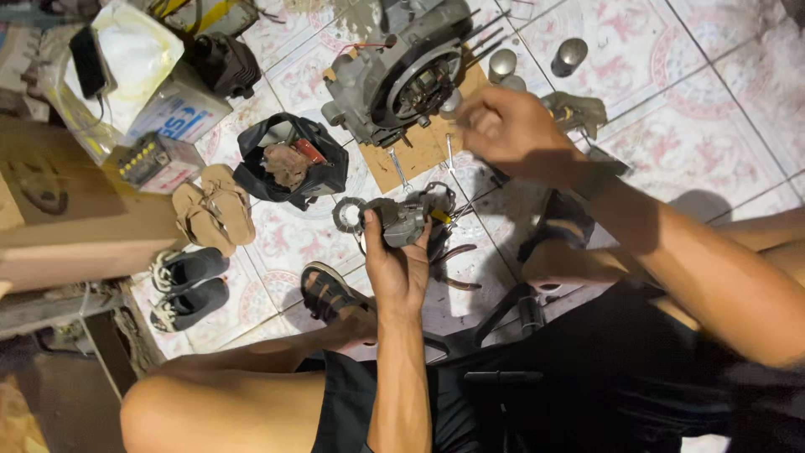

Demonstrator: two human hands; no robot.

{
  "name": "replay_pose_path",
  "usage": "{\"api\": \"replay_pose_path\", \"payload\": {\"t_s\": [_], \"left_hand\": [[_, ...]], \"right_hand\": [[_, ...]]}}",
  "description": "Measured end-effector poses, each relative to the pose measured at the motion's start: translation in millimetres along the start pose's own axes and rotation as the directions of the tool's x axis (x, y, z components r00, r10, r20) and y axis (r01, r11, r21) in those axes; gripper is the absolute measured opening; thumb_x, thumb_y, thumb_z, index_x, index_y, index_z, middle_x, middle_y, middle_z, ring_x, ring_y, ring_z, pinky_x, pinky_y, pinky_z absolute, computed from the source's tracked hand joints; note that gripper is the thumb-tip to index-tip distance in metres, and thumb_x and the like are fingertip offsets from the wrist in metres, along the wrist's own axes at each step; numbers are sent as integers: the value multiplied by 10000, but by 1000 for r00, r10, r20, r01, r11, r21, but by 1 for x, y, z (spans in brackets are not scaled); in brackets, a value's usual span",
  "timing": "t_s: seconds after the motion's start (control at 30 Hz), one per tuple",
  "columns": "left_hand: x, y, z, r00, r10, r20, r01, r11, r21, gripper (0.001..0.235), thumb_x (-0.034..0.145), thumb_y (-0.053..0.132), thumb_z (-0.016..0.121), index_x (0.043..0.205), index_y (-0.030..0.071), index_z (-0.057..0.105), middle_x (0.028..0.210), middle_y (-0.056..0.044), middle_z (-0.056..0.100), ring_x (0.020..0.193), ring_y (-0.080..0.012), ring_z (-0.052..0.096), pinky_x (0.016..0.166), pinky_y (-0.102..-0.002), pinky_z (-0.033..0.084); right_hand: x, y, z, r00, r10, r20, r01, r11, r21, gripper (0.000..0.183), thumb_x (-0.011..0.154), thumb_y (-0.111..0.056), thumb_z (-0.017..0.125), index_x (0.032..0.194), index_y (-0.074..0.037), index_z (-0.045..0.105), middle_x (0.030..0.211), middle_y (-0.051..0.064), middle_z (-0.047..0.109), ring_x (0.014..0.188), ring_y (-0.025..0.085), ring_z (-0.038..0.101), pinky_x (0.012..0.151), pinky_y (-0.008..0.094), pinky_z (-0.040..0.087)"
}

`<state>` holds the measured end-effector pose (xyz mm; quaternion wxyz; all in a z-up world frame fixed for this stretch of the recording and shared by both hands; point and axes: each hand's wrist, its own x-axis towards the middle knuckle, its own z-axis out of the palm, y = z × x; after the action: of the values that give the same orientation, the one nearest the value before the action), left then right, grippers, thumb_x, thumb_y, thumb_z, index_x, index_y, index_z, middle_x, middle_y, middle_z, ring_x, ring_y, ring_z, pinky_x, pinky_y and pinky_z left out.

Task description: The person sits on the floor and uses pliers to remove a spring and pin from a small mechanical component. They then use a wrench to tighten a bolt on the same part before placing it down.

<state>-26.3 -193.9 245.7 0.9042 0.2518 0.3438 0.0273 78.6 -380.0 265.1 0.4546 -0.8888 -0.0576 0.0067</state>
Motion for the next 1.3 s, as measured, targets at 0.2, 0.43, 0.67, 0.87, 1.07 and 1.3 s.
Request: {"api": "replay_pose_path", "payload": {"t_s": [0.2, 0.43, 0.67, 0.87, 1.07, 1.3], "left_hand": [[-22, 4, 16, 1000, -25, -12, 24, 998, -58, 259, 851, 376, 662, 989, 157, 646, 978, -45, 693, 899, -220, 673, 882, -466, 531], [-28, 14, 20, 1000, 3, 14, -2, 998, -69, 267, 858, 404, 645, 970, 162, 662, 966, -59, 706, 879, -217, 688, 837, -429, 568], [-32, 13, 30, 999, 1, 54, 1, 999, -42, 310, 861, 430, 629, 985, 146, 657, 966, -81, 708, 879, -231, 692, 806, -392, 584], [-36, 14, 31, 998, -1, 68, 4, 999, -35, 329, 868, 435, 617, 1005, 138, 653, 975, -91, 707, 884, -239, 691, 803, -378, 583], [-35, 14, 28, 997, 1, 73, 0, 1000, -23, 331, 871, 432, 613, 1020, 139, 652, 982, -91, 706, 894, -237, 689, 813, -378, 579], [-33, 13, 23, 997, 3, 78, -3, 1000, -3, 352, 866, 452, 613, 1035, 145, 649, 992, -84, 705, 906, -227, 685, 828, -376, 571]], "right_hand": [[-59, -89, -23, 974, -176, 140, 136, 957, 257, 186, 780, -113, 683, 960, -72, 668, 731, 136, 688, 733, 304, 692, 627, 408, 512], [-69, -88, -8, 950, -311, 22, 288, 901, 323, 182, 758, 2, 704, 922, -76, 693, 722, 93, 666, 668, 249, 670, 642, 345, 508], [-69, -80, -4, 941, -336, 34, 290, 856, 427, 140, 765, 36, 690, 886, -34, 681, 770, 118, 645, 679, 261, 643, 642, 339, 512], [-72, -82, -5, 935, -352, 39, 305, 856, 418, 112, 777, 53, 665, 872, -6, 662, 747, 150, 622, 647, 286, 636, 601, 362, 506], [-73, -85, -6, 938, -345, 33, 301, 857, 418, 82, 792, 42, 663, 861, -4, 662, 745, 146, 627, 641, 273, 640, 595, 345, 510], [-74, -79, -4, 932, -358, 47, 313, 865, 393, 103, 789, 60, 652, 871, -2, 653, 735, 160, 615, 636, 292, 634, 586, 359, 501]]}}
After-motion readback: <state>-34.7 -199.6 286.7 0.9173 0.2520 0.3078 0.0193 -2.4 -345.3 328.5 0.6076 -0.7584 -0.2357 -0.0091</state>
